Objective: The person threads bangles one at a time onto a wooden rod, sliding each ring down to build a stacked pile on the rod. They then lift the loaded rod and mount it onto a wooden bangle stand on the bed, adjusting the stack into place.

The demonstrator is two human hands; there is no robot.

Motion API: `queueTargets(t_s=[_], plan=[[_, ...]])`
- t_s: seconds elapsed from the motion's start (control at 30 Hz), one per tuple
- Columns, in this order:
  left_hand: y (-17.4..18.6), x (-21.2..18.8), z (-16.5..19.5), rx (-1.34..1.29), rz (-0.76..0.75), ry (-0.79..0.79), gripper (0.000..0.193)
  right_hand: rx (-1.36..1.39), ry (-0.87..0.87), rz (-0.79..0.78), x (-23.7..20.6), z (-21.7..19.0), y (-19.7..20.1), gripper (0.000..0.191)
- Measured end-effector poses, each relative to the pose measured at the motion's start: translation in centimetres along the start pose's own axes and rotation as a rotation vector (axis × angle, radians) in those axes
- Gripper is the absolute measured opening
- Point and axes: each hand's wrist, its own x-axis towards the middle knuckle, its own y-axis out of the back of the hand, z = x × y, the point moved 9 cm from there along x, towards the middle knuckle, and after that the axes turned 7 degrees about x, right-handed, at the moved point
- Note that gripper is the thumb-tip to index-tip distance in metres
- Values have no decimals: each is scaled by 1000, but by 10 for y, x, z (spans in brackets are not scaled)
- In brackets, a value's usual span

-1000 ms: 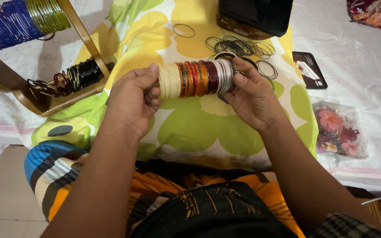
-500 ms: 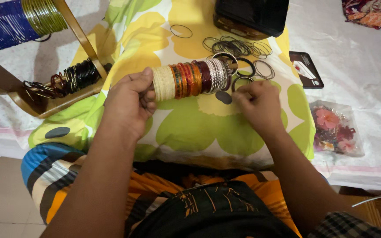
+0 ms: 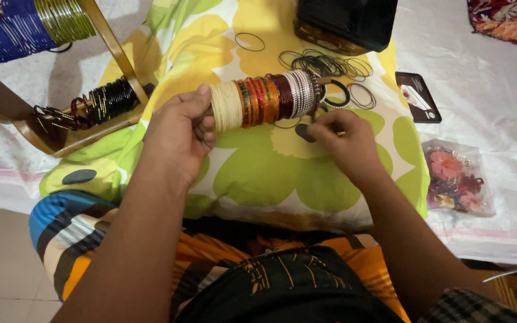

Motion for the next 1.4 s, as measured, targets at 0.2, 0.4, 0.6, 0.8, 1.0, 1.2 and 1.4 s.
queueTargets(t_s=[0.2,0.4,0.6,0.8,1.0,1.2,1.4], plan=[[-4,-3,7,15,10,-18,16,-274,224,-81,-7,-37,-20,20],[-12,-1,16,89,-21,-8,15,555,-125,37,8,-19,7,24],[-44,8,17,109,-188,-9,21,948,-25,-147,19,-25,14,12],[-62,14,10,268,-166,45,25,955,-3,-128,17,-16,31,11],[-84,19,1,308,-186,50,24,876,19,-34,15,-1,50,9],[-95,20,-10,283,-182,49,23,959,6,-64,4,3,62,12],[-102,19,-10,304,-215,19,23,938,-47,-44,-6,3,74,15]])
